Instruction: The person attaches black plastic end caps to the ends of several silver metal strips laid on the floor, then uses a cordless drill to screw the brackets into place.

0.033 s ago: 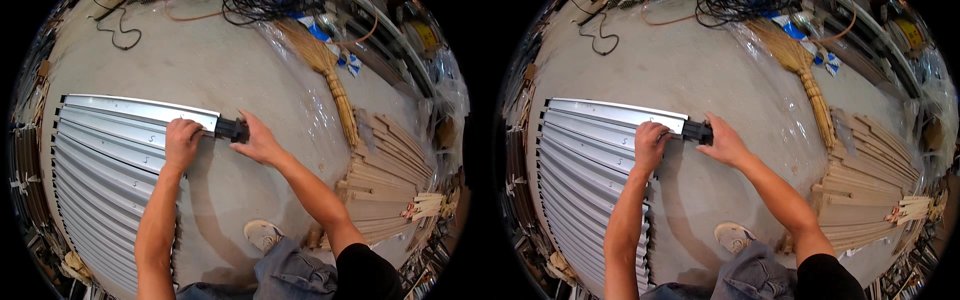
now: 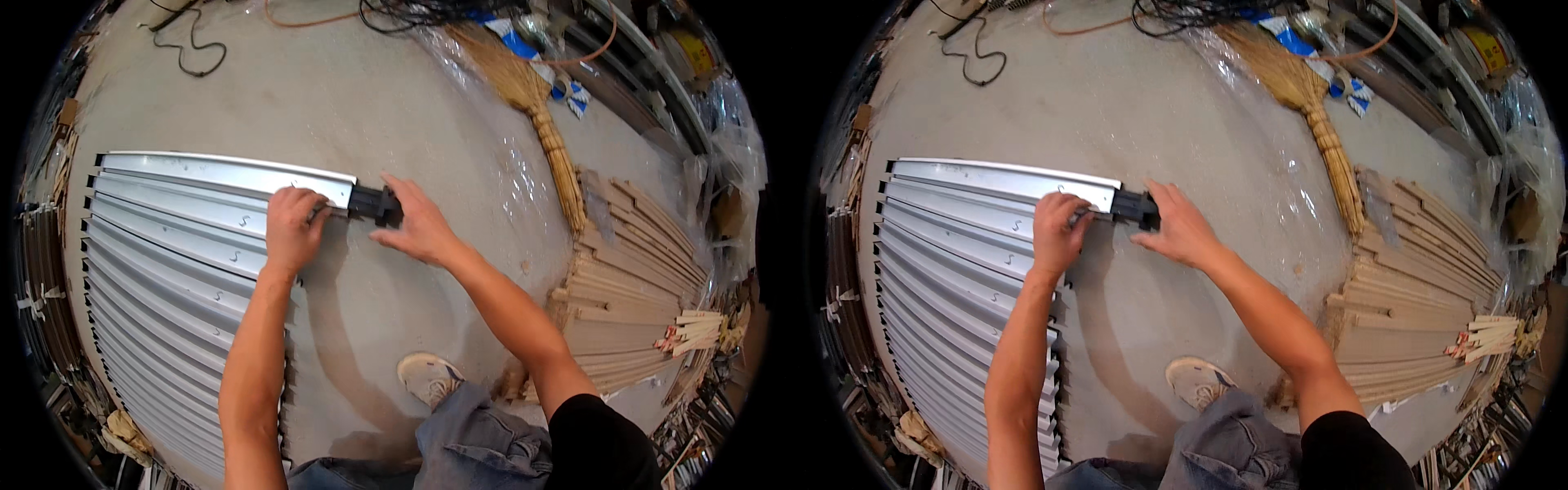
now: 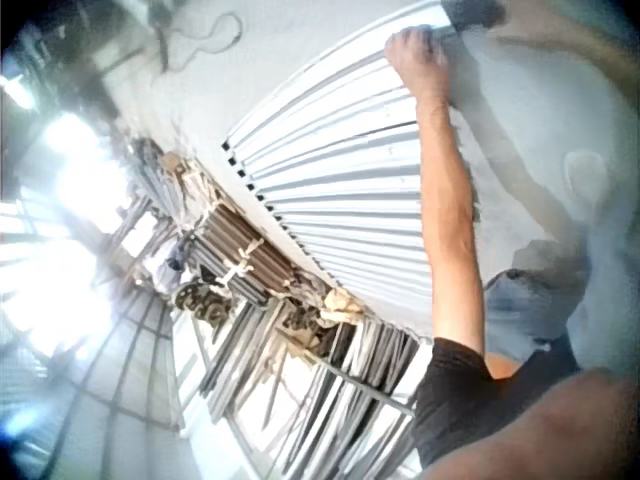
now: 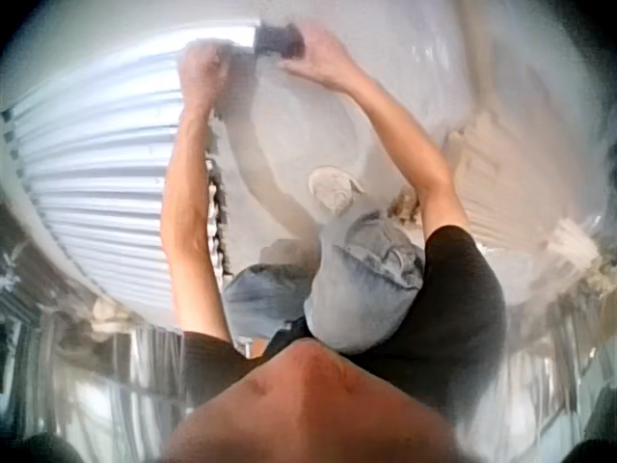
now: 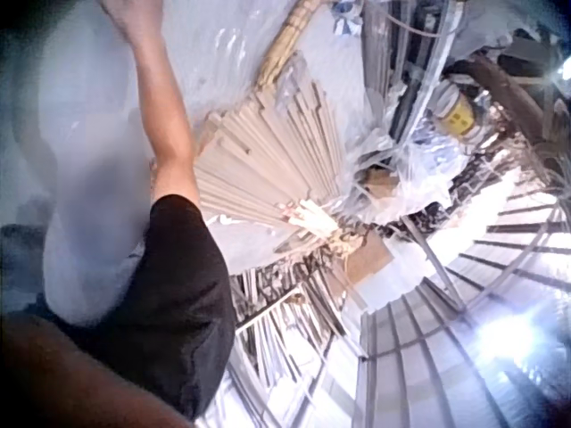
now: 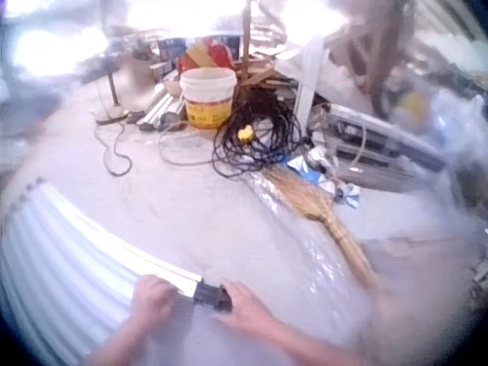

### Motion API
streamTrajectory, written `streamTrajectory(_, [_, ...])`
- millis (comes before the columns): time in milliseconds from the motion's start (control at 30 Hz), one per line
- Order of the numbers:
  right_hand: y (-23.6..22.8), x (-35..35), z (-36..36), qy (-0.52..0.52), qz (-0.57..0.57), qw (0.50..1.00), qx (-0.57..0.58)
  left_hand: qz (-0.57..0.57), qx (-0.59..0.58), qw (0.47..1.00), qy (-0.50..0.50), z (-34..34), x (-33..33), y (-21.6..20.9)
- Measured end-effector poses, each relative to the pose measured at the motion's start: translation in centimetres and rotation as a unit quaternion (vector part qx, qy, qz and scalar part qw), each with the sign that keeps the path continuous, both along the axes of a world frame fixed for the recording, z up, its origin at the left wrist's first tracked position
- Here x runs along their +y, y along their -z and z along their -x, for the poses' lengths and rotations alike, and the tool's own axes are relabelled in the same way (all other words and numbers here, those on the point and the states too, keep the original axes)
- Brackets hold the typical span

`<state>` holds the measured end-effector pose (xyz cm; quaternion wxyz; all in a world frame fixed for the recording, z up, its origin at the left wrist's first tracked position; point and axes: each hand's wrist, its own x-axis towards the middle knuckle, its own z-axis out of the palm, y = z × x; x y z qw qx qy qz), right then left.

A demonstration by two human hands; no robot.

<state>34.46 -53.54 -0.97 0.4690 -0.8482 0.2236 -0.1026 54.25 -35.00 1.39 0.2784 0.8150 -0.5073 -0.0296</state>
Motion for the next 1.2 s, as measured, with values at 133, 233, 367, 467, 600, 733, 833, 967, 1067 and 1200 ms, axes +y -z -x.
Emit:
streamTrajectory(133, [1.3, -1.4, -0.9, 0.010, 0.013, 1.000, 0.006, 0.009, -0.014, 1.000, 0.001, -0.1, -1.2, 0.1])
streamTrajectory(233, [1.1, -1.1, -1.1, 0.034, -0.018, 0.996, -0.074, 0.013, -0.041, 0.999, 0.001, -0.3, -1.2, -0.5])
streamTrajectory(367, [1.2, -1.3, -1.3, 0.026, -0.002, 0.998, -0.054, 0.018, -0.055, 0.998, -0.002, -0.4, -1.4, -0.2])
streamTrajectory(467, [1.1, -1.1, -1.6, 0.030, 0.010, 0.999, -0.042, 0.014, -0.046, 0.999, -0.012, -0.3, -1.5, 0.1])
streamTrajectory(600, [0.7, -1.0, -1.8, 0.008, 0.034, 0.999, -0.011, 0.015, -0.046, 0.999, -0.009, -0.4, -1.6, 0.0])
streamTrajectory(733, [-0.1, -1.6, -2.2, -0.020, 0.042, 0.999, -0.025, 0.027, -0.036, 0.999, -0.013, -0.4, -1.6, 0.1])
streamTrajectory(833, [0.3, -1.4, -2.1, -0.003, 0.043, 0.996, -0.077, 0.064, -0.064, 0.996, -0.010, -0.4, -1.7, 0.1])
streamTrajectory(967, [-0.5, -2.5, -3.7, -0.049, 0.061, 0.994, -0.072, 0.074, -0.049, 0.996, -0.011, -0.4, -1.8, -0.1])
streamTrajectory(1067, [-0.1, -1.2, -5.1, -0.053, 0.043, 0.993, -0.093, 0.081, -0.036, 0.996, -0.012, -0.4, -1.8, 0.4])
streamTrajectory(1200, [-0.2, 1.3, -5.0, 0.077, -0.068, 0.991, -0.081, 0.082, -0.025, 0.996, -0.022, -0.4, -1.5, 0.6])
